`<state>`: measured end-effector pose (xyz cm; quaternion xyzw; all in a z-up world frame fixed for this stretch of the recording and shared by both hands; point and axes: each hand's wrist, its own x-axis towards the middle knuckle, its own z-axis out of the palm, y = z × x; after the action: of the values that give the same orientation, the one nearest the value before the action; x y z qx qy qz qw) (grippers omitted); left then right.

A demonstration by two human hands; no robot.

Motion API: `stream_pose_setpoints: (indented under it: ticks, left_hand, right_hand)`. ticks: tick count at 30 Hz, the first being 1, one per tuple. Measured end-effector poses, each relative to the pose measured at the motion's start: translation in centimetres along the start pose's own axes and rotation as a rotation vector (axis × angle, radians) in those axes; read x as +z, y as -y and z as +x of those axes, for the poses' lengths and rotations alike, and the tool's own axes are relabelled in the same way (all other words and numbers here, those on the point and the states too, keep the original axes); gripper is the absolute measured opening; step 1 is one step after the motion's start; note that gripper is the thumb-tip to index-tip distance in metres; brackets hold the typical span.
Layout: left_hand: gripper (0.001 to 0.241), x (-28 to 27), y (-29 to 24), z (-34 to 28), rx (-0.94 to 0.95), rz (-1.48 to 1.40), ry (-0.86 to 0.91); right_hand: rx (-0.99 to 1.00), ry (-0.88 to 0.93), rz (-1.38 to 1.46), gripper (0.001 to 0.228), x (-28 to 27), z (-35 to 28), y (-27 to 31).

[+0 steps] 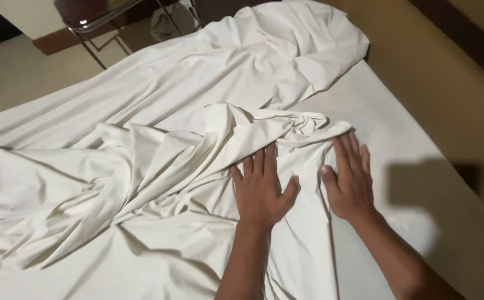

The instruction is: The person spreads a white fitted sheet over a mattress, pulling the fabric taut and tucking the elasticized edges under the corners. They smooth the surface of the sheet with their hands to remove wrinkles.

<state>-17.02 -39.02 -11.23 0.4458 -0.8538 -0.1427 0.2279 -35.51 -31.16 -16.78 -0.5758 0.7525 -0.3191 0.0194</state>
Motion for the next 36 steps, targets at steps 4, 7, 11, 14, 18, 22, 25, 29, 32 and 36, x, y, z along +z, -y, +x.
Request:
stream_pose_setpoints:
  ticks: [4,7,11,14,18,22,25,29,32,36]
  left_hand:
    - [0.082,1.2,1.7,3.6,-0.075,-0.086,0.046]
    - [0.062,1.6,2.7,4.9,-0.056,-0.218,-0.148]
    - [0.044,2.0,3.4,5.2,0.078,-0.266,-0.338]
    - [0.037,1.4,3.3,5.8,0.106,-0.309,-0.342]
    - [0.036,1.0,3.1,5.5,0.076,-0.318,-0.273]
    - [0.046,-1.3,2.8,5.5,0.084,-0.440,-0.136]
    - [0.042,-3.8,2.5,5.4,0.049,-0.575,0.034]
    - [0.030,-5.0,4.0,5.1,-0.269,-0.859,-0.027]
    - [0.028,-4.3,6.1,5.7,-0.081,-0.568,-0.380]
    - [0.038,-3.6,6.5,6.6,0.112,-0.149,-0.373]
  right_hand:
    - [-0.062,-0.138,0.054,0.060,1.1,3.9,-0.5]
    - [-0.057,-0.207,0.054,0.056,1.1,7.4,0.4]
    - [-0.022,-0.255,0.258,0.049,1.7,10.5,1.2]
    - [-0.110,-0.273,0.316,0.044,2.2,13.4,1.8]
    - [-0.151,-0.274,0.340,0.035,2.4,14.6,3.0]
    - [-0.206,-0.271,0.321,0.033,2.4,14.6,3.2]
    - [-0.264,-0.271,0.219,0.032,2.3,14.5,3.5]
    - [-0.285,-0.165,0.276,0.032,2.3,14.3,4.2]
    - [-0.332,-0.151,0.259,0.032,2.3,14.2,4.5]
    - [-0.143,0.025,0.232,0.031,2.2,13.7,4.9]
